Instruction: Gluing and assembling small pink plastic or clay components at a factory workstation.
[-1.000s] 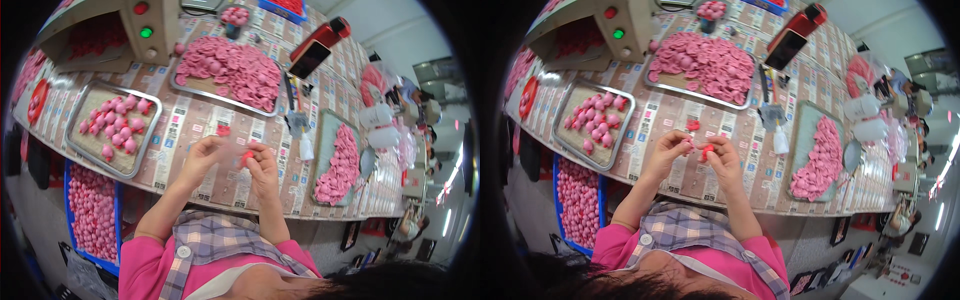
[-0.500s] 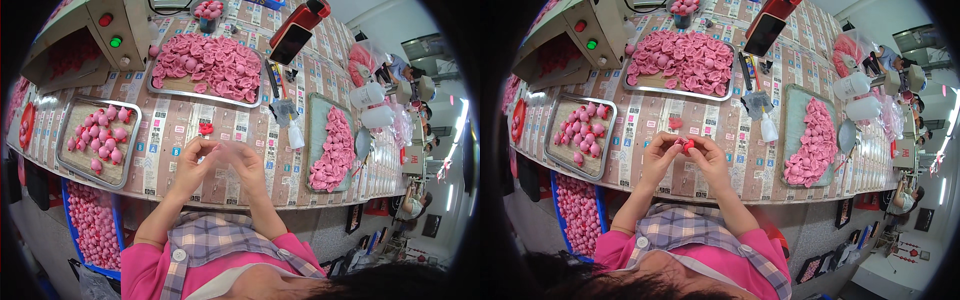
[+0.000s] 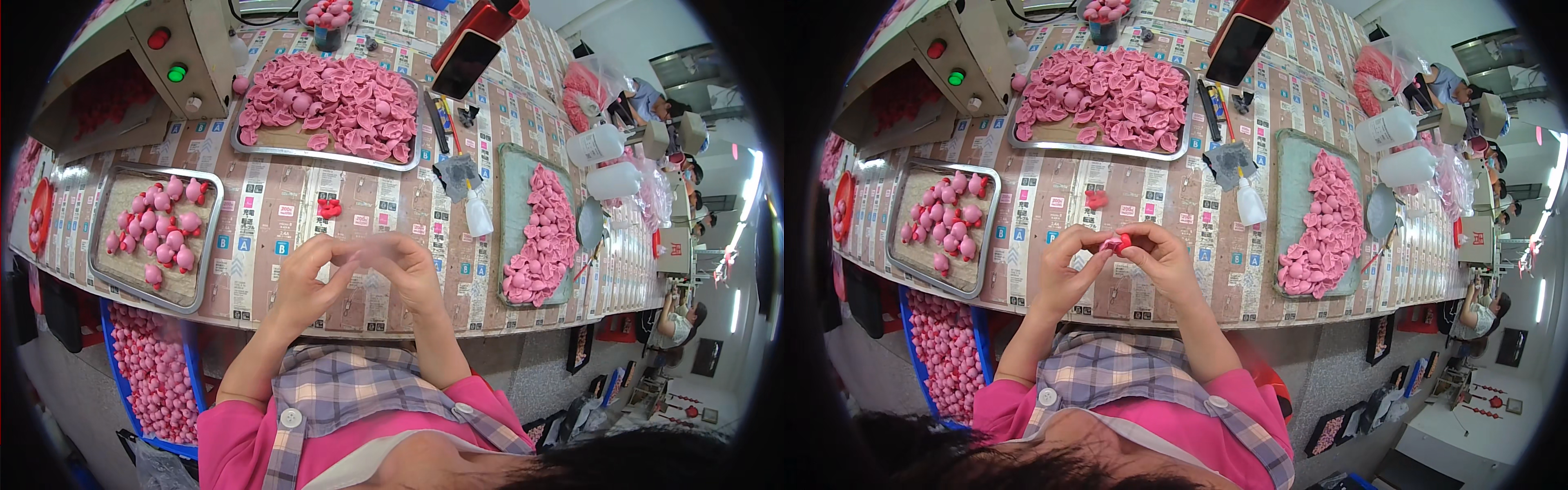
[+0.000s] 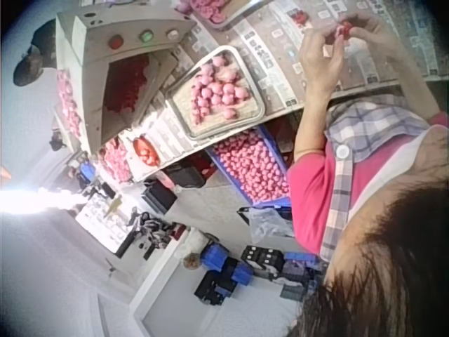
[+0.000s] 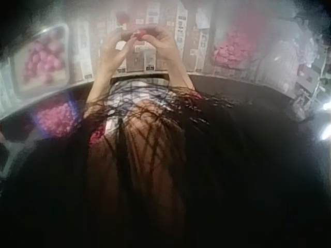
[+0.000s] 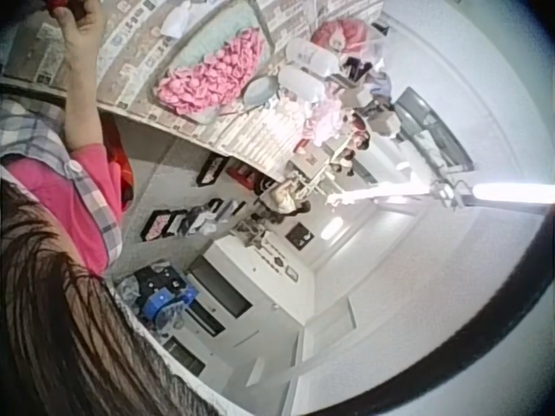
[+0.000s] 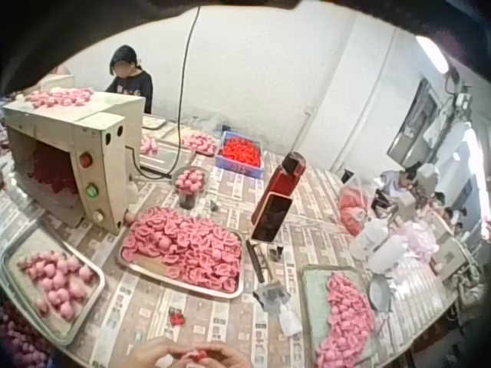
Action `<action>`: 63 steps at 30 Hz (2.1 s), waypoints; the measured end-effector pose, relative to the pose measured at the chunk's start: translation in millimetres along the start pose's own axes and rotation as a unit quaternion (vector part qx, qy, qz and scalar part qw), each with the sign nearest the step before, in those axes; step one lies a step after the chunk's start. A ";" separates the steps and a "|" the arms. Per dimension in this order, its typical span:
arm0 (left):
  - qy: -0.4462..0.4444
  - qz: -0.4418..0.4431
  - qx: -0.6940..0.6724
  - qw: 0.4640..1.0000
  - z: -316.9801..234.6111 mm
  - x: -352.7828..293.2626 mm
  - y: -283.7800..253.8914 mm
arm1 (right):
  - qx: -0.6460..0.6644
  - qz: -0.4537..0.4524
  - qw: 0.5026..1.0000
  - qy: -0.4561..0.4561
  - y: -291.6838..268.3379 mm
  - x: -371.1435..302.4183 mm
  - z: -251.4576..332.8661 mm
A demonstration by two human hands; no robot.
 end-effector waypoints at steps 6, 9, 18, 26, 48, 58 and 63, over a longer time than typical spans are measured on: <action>-0.016 0.014 0.011 1.000 3.4 -1.3 2.3 | -0.043 -0.009 0.999 -0.023 3.9 -1.9 7.3; -0.030 0.009 -0.015 0.999 6.0 -0.2 2.6 | -0.134 -0.055 0.989 -0.031 -0.9 -3.3 8.4; 0.051 -0.019 0.060 0.997 -6.0 1.6 10.3 | 0.161 -0.072 0.983 0.058 -0.5 2.5 -22.2; -0.133 -0.014 -0.262 0.956 51.6 -11.3 22.3 | -0.374 -0.276 0.879 -0.111 -92.2 -19.5 57.4; -0.137 0.007 -0.351 0.926 55.2 -3.0 26.7 | -0.616 -0.372 0.688 0.088 -185.3 -27.8 66.8; -0.133 -0.010 -0.349 0.928 69.0 -7.0 20.2 | -0.100 -0.271 0.955 -0.075 -121.5 -24.3 51.0; -0.150 -0.014 -0.352 0.924 60.1 -6.9 25.5 | 0.060 -0.168 0.980 -0.091 -86.8 -18.0 36.7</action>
Point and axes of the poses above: each hand's wrist, its own x-axis towards the middle knuckle, its own y-axis out of the palm, z = x × y, the point moved 10 cm from there along x, towards the middle knuckle, and after that the axes turned 1 degree about y, right-handed, at the moved point
